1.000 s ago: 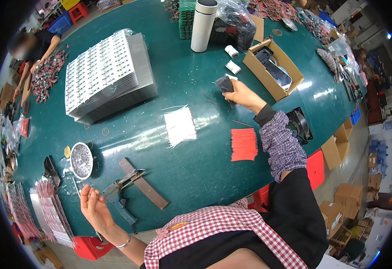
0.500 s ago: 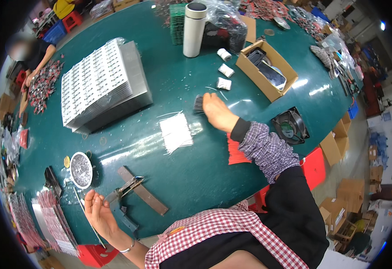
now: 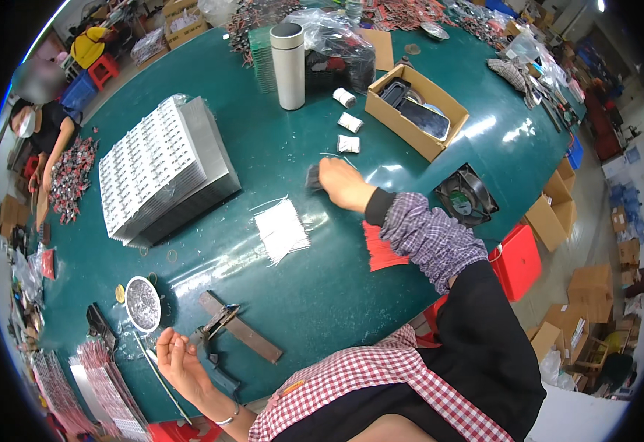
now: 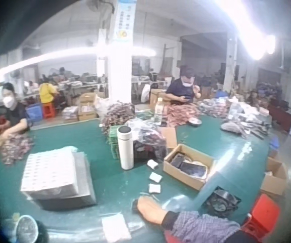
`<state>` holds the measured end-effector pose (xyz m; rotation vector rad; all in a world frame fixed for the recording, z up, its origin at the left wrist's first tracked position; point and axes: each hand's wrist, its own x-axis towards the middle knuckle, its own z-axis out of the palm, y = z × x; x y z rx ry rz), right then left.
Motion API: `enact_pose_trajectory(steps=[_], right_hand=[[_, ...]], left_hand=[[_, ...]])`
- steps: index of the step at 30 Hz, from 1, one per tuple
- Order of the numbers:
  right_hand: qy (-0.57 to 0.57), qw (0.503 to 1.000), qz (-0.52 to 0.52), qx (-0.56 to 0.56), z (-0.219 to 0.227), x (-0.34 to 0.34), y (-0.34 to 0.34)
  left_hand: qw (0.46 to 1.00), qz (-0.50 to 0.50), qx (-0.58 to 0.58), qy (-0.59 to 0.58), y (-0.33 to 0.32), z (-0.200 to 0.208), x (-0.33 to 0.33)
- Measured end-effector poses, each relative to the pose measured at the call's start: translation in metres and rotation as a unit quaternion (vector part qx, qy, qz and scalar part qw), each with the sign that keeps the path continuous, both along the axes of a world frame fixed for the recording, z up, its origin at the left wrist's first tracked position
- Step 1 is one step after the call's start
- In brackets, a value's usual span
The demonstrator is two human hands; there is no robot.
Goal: The person solders wires onto a circuit board with a soldering gun, stacks the finished board, and binds bundles of wires with rubber bands by hand.
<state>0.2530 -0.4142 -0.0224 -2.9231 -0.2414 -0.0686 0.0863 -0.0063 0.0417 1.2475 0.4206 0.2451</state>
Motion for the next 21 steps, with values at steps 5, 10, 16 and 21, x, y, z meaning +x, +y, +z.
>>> enact_pose_trajectory(steps=[5,10,16,21], right_hand=[[0.186,0.877,-0.064,0.439,0.036,-0.013,-0.010],[0.342,0.564,-0.018,0.752,0.037,-0.074,0.028],[0.457,0.317,-0.024,0.831,0.027,-0.159,0.099],[0.522,0.259,-0.079,0.809,0.040,-0.185,0.115]], left_hand=[[1.000,-0.002,-0.001,0.000,-0.011,0.008,0.007],[0.994,-0.092,0.058,0.005,-0.043,0.022,0.027],[0.942,-0.316,0.111,-0.024,-0.094,0.005,0.055],[0.823,-0.552,0.108,0.071,-0.117,-0.004,0.048]])
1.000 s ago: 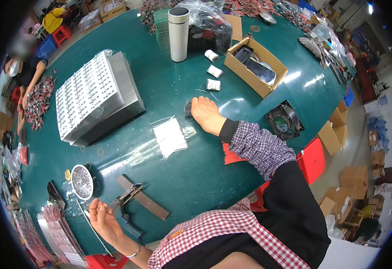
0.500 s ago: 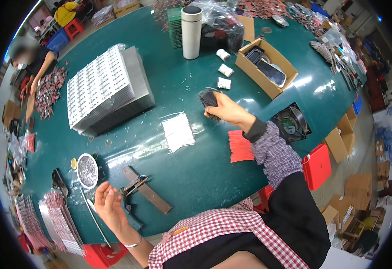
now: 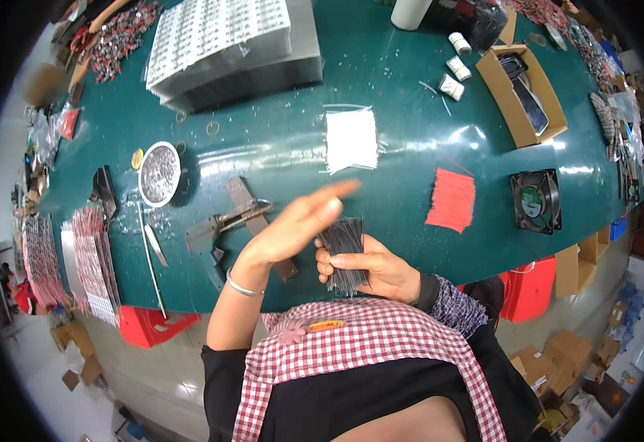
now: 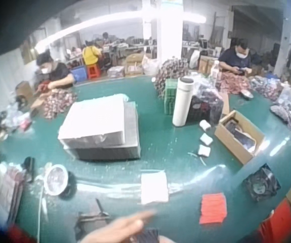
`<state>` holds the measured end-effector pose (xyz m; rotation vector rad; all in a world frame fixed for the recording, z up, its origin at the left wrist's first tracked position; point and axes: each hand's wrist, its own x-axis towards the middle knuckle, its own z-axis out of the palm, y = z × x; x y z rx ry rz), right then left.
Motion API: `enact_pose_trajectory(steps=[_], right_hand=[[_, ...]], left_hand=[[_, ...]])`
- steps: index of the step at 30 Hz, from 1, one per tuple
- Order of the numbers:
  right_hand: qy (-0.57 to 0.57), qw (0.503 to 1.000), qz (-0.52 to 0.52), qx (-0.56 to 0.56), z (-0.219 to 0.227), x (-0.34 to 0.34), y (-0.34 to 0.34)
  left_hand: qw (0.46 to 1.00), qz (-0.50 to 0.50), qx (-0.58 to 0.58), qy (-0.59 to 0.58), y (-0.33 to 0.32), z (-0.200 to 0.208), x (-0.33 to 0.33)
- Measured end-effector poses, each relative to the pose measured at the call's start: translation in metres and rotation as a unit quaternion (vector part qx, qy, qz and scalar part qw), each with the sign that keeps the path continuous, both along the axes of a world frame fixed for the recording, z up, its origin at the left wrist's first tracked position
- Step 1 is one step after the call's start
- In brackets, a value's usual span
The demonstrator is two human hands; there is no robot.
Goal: The person solders wires onto a circuit board with a soldering gun, stacks the finished board, and binds bundles of wires with rubber bands by hand.
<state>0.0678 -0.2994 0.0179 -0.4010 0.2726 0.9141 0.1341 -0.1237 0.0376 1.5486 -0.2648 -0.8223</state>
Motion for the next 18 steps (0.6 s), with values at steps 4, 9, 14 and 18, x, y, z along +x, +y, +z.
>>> enact_pose_trajectory(steps=[4,9,14,18], right_hand=[[0.034,0.998,0.058,0.008,-0.002,-0.020,0.003],[-0.023,0.995,0.100,-0.002,-0.011,-0.028,0.005],[-0.037,0.994,0.098,0.020,-0.014,-0.030,0.009],[-0.010,0.992,0.130,-0.001,-0.014,-0.022,0.007]], left_hand=[[0.984,-0.173,-0.044,0.015,0.004,-0.015,-0.008],[0.990,-0.101,-0.082,-0.056,0.005,-0.010,-0.021],[0.996,-0.024,-0.088,0.003,0.021,0.007,-0.020],[0.966,-0.204,0.015,-0.160,0.019,0.004,-0.028]])
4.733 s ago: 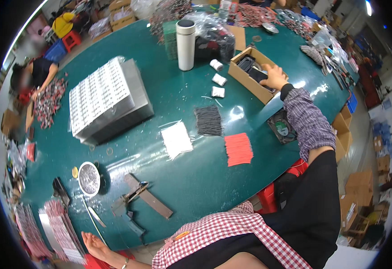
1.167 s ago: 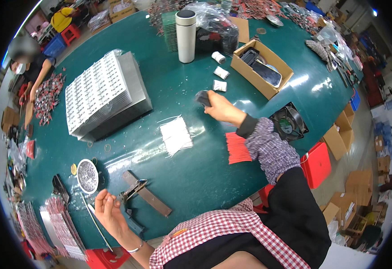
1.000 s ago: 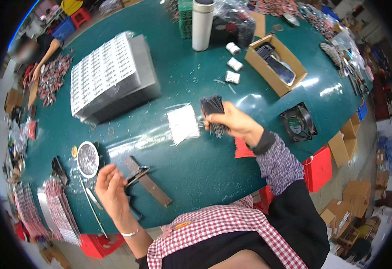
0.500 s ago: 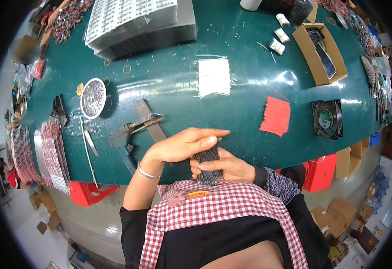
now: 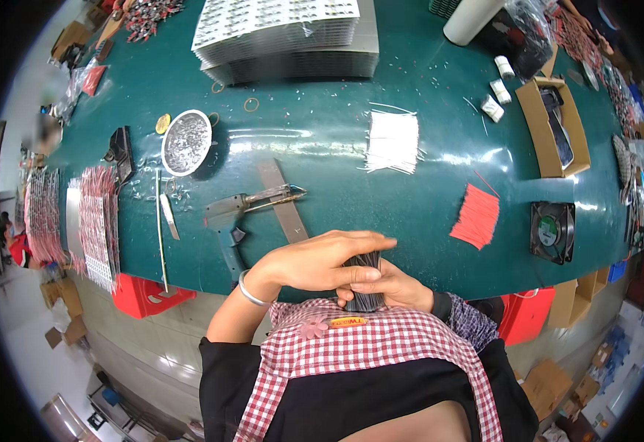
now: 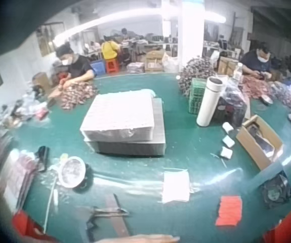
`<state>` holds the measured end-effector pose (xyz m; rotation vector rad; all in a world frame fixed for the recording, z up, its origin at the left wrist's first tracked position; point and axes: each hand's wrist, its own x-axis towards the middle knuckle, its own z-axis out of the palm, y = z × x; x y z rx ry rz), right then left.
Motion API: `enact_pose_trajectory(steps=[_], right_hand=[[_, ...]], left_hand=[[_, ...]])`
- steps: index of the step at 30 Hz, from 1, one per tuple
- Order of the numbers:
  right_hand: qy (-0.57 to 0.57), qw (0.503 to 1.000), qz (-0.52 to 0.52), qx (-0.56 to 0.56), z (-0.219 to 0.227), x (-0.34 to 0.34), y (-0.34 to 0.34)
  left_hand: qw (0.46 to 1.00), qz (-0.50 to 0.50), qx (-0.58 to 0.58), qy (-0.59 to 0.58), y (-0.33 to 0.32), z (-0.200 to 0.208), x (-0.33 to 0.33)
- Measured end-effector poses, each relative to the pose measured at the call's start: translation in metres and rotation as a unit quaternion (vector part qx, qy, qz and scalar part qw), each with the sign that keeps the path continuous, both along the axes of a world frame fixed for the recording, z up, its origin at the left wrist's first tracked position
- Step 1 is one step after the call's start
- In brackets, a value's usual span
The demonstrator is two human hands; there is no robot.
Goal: The person solders wires onto a circuit board with a soldering gun, stacks the finished board, and binds bundles of wires with rubber bands by hand.
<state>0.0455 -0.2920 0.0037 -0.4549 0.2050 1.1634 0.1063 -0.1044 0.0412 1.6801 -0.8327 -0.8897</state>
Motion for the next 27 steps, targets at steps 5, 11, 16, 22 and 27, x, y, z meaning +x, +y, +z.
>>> enact_pose_trajectory(steps=[5,11,16,22,27], right_hand=[[0.024,0.997,-0.057,-0.037,0.005,0.016,-0.005],[-0.085,0.992,0.063,-0.070,0.004,0.029,-0.003],[-0.091,0.995,0.012,-0.034,0.003,0.033,0.002],[-0.171,0.984,0.004,-0.050,-0.002,0.029,-0.001],[-0.254,0.956,0.000,-0.148,0.001,0.026,0.009]], left_hand=[[0.977,0.066,0.038,-0.199,0.009,0.049,0.009],[0.842,-0.055,0.221,-0.489,-0.015,0.036,-0.002],[0.805,-0.106,0.207,-0.545,-0.017,0.024,0.013],[0.814,-0.142,0.214,-0.521,-0.024,0.018,0.018],[0.785,-0.180,0.297,-0.513,-0.033,0.021,0.014]])
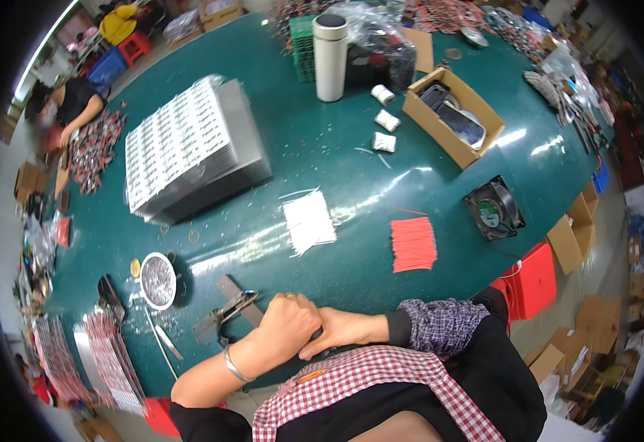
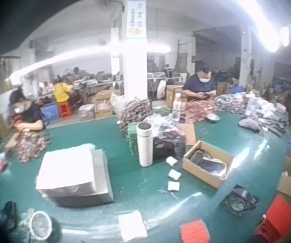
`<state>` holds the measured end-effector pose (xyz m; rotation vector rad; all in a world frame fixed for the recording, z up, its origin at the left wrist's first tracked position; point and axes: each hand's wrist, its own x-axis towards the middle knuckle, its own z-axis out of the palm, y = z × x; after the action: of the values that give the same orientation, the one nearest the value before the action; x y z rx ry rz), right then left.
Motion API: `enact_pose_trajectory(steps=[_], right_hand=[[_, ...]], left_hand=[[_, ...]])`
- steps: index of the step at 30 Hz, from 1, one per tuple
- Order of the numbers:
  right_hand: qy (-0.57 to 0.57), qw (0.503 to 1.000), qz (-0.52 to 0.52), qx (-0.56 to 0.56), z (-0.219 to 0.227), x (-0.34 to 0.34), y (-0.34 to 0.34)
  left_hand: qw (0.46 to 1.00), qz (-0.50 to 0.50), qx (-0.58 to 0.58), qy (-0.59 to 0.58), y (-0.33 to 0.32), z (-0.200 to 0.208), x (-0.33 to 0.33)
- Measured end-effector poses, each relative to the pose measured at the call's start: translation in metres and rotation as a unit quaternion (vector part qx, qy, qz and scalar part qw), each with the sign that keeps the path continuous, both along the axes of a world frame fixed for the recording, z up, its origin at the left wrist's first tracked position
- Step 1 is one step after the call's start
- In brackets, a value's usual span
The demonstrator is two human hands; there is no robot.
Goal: The person solders wires onto a circuit board with a soldering gun, stacks the finished board, and binds bundles of wires with rubber bands by hand.
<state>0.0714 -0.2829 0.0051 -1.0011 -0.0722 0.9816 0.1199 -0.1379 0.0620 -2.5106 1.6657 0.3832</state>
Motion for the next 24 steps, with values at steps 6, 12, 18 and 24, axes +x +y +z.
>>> enact_pose_trajectory(steps=[6,12,18,24], right_hand=[[0.160,0.985,-0.012,0.059,-0.007,-0.006,0.005],[0.160,0.970,-0.004,0.182,0.006,-0.012,-0.003],[0.057,0.969,0.039,0.239,-0.005,-0.018,-0.003],[0.007,0.968,-0.089,0.235,0.000,-0.016,-0.009]], left_hand=[[0.997,0.004,0.041,0.066,-0.003,0.015,0.012],[0.968,0.164,-0.137,0.131,0.022,0.035,0.045],[0.761,0.274,-0.311,0.499,0.014,0.007,0.010],[0.630,0.379,-0.430,0.524,0.021,0.008,0.014]])
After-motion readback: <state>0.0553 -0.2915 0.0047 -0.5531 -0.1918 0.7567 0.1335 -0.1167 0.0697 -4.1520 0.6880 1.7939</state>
